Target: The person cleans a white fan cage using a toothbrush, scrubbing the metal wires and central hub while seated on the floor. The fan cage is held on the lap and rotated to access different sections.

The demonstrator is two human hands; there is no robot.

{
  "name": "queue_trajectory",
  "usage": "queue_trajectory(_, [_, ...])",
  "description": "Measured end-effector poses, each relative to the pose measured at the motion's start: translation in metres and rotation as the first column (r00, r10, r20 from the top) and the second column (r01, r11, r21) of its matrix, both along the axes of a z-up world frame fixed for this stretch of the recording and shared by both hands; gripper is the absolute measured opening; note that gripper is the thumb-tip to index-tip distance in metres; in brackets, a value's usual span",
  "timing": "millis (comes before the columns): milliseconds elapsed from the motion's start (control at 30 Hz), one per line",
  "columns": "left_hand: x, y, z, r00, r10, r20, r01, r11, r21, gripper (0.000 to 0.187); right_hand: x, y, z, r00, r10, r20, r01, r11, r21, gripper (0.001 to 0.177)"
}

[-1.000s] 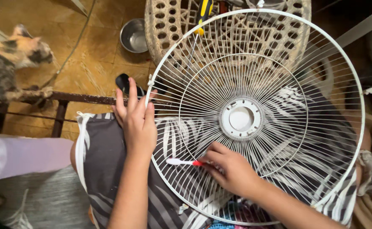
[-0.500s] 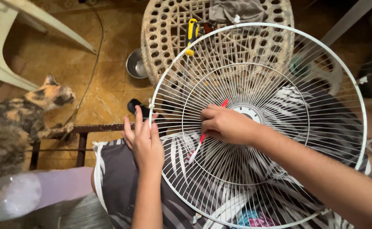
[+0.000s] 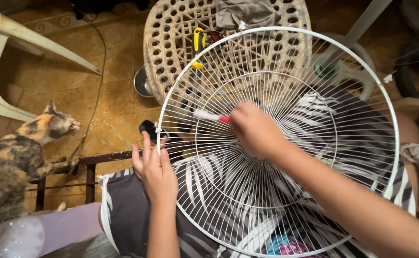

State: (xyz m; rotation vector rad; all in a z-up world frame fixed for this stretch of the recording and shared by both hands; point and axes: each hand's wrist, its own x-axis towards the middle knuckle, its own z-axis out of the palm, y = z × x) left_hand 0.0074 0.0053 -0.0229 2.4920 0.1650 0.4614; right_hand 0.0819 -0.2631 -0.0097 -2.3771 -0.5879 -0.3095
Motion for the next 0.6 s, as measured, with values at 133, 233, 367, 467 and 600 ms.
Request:
queue_trajectory(133, [0.002,-0.002,0.001,1.0,0.005,0.003,-0.005,0.999,0.043,0.033,0.0,0.004,0.004,0.996,0.028,0.08,-0.021,0.996,-0.084,0.012])
queue_trajectory(233, [0.001,-0.001,0.001,1.0,0.003,0.012,-0.004,0.998,0.066,0.033,0.003,0.004,0.005,0.997,-0.028,0.072,0.035,0.995,-0.097,0.009])
queue_trajectory(367, [0.003,-0.001,0.0,1.0,0.019,0.009,-0.02,0.997,0.069,0.032,-0.007,0.012,-0.004,0.996,0.085,-0.009,-0.085,0.996,0.002,0.011])
queue_trajectory(467, [0.001,-0.001,-0.002,1.0,0.012,0.012,-0.013,0.997,0.076,0.031,-0.008,0.007,-0.014,0.966,0.245,0.079,-0.242,0.969,-0.047,0.013])
queue_trajectory(600, [0.001,-0.003,0.002,1.0,0.008,0.013,-0.009,0.997,0.071,0.033,0.025,-0.023,-0.007,0.997,-0.013,0.077,0.019,0.997,-0.075,0.011])
